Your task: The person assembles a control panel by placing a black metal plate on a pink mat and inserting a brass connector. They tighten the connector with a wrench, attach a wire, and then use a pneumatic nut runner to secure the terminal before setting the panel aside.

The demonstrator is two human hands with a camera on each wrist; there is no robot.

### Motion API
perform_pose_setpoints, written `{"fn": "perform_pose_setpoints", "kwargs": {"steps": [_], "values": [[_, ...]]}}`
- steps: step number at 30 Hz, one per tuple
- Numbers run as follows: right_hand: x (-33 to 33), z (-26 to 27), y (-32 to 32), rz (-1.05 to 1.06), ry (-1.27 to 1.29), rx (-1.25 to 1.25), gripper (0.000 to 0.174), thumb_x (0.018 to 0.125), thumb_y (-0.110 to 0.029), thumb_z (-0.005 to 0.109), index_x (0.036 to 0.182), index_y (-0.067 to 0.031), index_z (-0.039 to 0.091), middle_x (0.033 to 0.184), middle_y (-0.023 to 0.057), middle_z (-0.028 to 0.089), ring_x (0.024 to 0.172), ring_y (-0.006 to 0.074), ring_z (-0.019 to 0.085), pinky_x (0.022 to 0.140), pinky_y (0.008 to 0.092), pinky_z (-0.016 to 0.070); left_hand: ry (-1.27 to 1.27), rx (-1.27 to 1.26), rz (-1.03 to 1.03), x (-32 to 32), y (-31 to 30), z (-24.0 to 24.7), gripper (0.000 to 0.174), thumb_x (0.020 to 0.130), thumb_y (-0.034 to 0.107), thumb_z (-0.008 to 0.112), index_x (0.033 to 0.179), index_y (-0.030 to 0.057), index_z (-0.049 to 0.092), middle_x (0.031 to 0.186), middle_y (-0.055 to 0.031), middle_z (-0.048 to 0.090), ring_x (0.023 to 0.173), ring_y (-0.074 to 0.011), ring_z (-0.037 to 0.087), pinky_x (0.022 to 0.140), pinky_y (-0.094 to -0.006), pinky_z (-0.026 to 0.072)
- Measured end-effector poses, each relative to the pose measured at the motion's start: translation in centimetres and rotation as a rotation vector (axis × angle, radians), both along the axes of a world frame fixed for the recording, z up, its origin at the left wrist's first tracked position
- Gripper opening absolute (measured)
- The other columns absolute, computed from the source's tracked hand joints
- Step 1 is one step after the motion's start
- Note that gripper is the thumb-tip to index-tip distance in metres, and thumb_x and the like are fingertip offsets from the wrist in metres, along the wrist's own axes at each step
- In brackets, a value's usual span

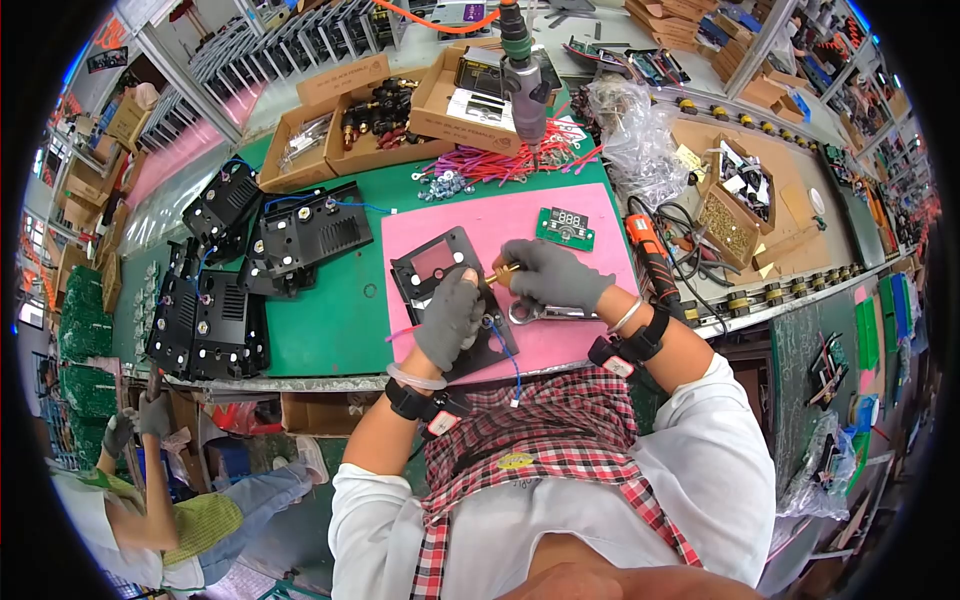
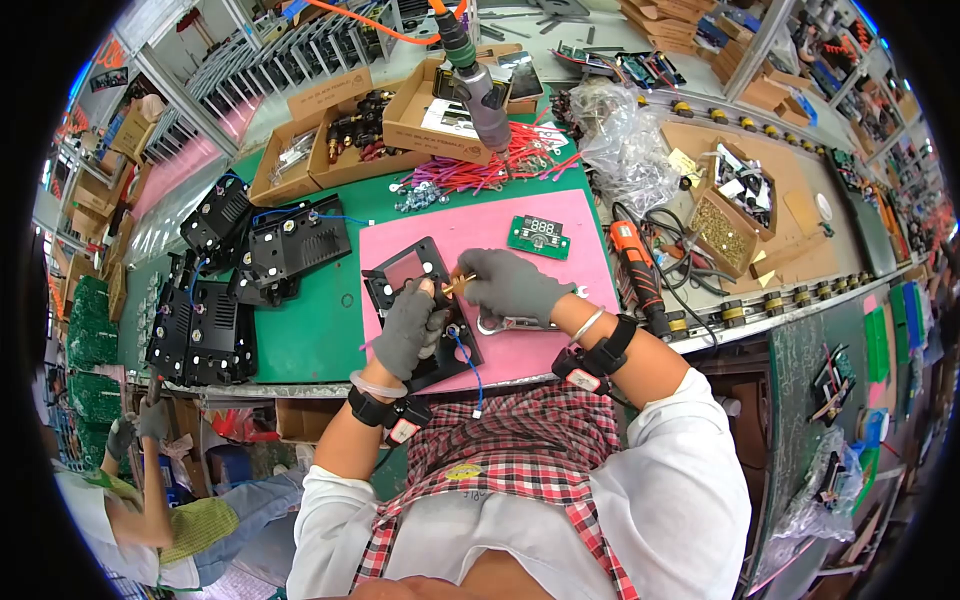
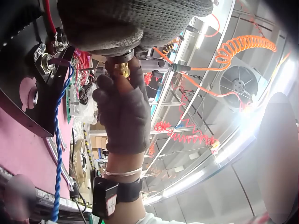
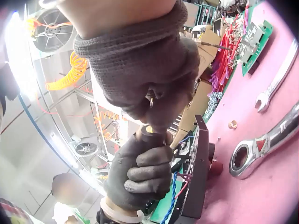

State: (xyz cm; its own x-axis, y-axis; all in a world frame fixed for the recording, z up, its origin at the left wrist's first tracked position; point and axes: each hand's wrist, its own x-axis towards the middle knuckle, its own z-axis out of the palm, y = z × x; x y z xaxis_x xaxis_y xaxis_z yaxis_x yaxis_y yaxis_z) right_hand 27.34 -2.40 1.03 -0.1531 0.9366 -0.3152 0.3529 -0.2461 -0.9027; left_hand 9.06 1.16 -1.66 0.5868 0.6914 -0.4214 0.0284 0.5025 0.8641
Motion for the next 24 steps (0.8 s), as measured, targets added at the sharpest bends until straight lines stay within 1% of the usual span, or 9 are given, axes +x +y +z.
{"fn": "perform_pose_setpoints", "kwargs": {"steps": [2, 5, 8, 11, 14, 17, 20, 23, 24], "values": [[0.1, -1.2, 0.0, 0.073, -0.119, 0.408, 0.023, 0.085, -0.014, 0.050, 0.104, -0.0008, 0.050, 0.085, 0.0085, 0.059, 0.056, 0.0113, 0.060, 0.049, 0.0226, 0.0477, -0.009, 0.003, 0.014, -0.1, 0.0, -0.5, 0.027, 0.091, 0.038, 0.041, 0.086, 0.0116, 0.045, 0.056, 0.0018, 0.040, 0.039, -0.0061, 0.032, 0.031, -0.0216, 0.0232], [-0.1, -0.1, -0.1, -0.045, 0.117, -0.103, 0.025, 0.083, -0.013, 0.052, 0.106, -0.0040, 0.050, 0.085, 0.0064, 0.059, 0.059, 0.0097, 0.058, 0.055, 0.0227, 0.0474, 0.016, 0.021, 0.032, 0.1, 0.1, -0.7, 0.027, 0.091, 0.037, 0.041, 0.086, 0.0115, 0.046, 0.056, 0.0017, 0.040, 0.040, -0.0062, 0.033, 0.032, -0.0217, 0.0239], [-0.4, -0.3, 0.2, 0.028, -0.160, -0.014, 0.026, 0.083, -0.013, 0.053, 0.108, -0.0058, 0.050, 0.088, 0.0054, 0.059, 0.058, 0.0092, 0.057, 0.056, 0.0233, 0.0481, 0.028, 0.000, 0.000, 0.1, -0.1, 0.0, 0.026, 0.090, 0.037, 0.041, 0.088, 0.0110, 0.046, 0.056, 0.0014, 0.041, 0.040, -0.0063, 0.033, 0.032, -0.0217, 0.0243], [-0.4, 0.0, -0.2, 0.009, 0.026, 0.138, 0.023, 0.083, -0.012, 0.054, 0.105, -0.0045, 0.051, 0.086, 0.0053, 0.059, 0.058, 0.0098, 0.059, 0.053, 0.0228, 0.0486, -0.014, 0.031, 0.015, -0.3, 0.1, -0.8, 0.026, 0.090, 0.036, 0.042, 0.090, 0.0106, 0.048, 0.057, 0.0009, 0.042, 0.040, -0.0066, 0.033, 0.033, -0.0217, 0.0252], [0.1, -0.6, 0.6, -0.008, 0.134, -0.156, 0.021, 0.083, -0.011, 0.053, 0.103, -0.0020, 0.051, 0.085, 0.0059, 0.058, 0.056, 0.0106, 0.060, 0.050, 0.0229, 0.0488, 0.032, 0.042, 0.038, -0.2, 0.1, -0.8, 0.027, 0.090, 0.036, 0.042, 0.093, 0.0098, 0.049, 0.058, 0.0003, 0.043, 0.041, -0.0071, 0.035, 0.034, -0.0216, 0.0268], [-0.6, 0.3, 0.0, -0.032, 0.024, -0.081, 0.020, 0.083, -0.011, 0.053, 0.101, -0.0004, 0.051, 0.080, 0.0062, 0.058, 0.054, 0.0110, 0.059, 0.051, 0.0230, 0.0491, 0.067, 0.018, 0.016, -0.2, 0.1, -0.5, 0.028, 0.090, 0.035, 0.042, 0.096, 0.0093, 0.049, 0.058, 0.0002, 0.044, 0.042, -0.0073, 0.036, 0.036, -0.0212, 0.0284], [-0.6, 0.2, -0.3, -0.065, 0.288, 0.083, 0.020, 0.085, -0.012, 0.053, 0.100, 0.0007, 0.051, 0.079, 0.0069, 0.058, 0.053, 0.0110, 0.059, 0.051, 0.0232, 0.0494, 0.047, 0.025, 0.041, -0.4, 0.4, -1.6, 0.028, 0.090, 0.034, 0.042, 0.097, 0.0087, 0.049, 0.059, 0.0001, 0.044, 0.043, -0.0072, 0.038, 0.037, -0.0210, 0.0296], [0.0, -0.1, 0.5, -0.010, 0.239, -0.211, 0.020, 0.084, -0.010, 0.053, 0.100, 0.0010, 0.051, 0.078, 0.0070, 0.059, 0.058, 0.0113, 0.060, 0.054, 0.0234, 0.0496, 0.046, 0.067, 0.038, -0.3, 0.2, -1.1, 0.028, 0.090, 0.033, 0.042, 0.098, 0.0072, 0.049, 0.061, -0.0005, 0.046, 0.045, -0.0074, 0.041, 0.037, -0.0212, 0.0311], [-0.1, -0.1, 0.5, -0.006, 0.202, -0.160, 0.019, 0.084, -0.010, 0.053, 0.099, 0.0013, 0.051, 0.078, 0.0073, 0.059, 0.059, 0.0115, 0.060, 0.054, 0.0235, 0.0495, 0.054, 0.064, 0.037, -0.3, -0.1, -0.3, 0.029, 0.090, 0.033, 0.042, 0.098, 0.0065, 0.050, 0.061, -0.0007, 0.046, 0.045, -0.0075, 0.042, 0.037, -0.0212, 0.0317]]}}
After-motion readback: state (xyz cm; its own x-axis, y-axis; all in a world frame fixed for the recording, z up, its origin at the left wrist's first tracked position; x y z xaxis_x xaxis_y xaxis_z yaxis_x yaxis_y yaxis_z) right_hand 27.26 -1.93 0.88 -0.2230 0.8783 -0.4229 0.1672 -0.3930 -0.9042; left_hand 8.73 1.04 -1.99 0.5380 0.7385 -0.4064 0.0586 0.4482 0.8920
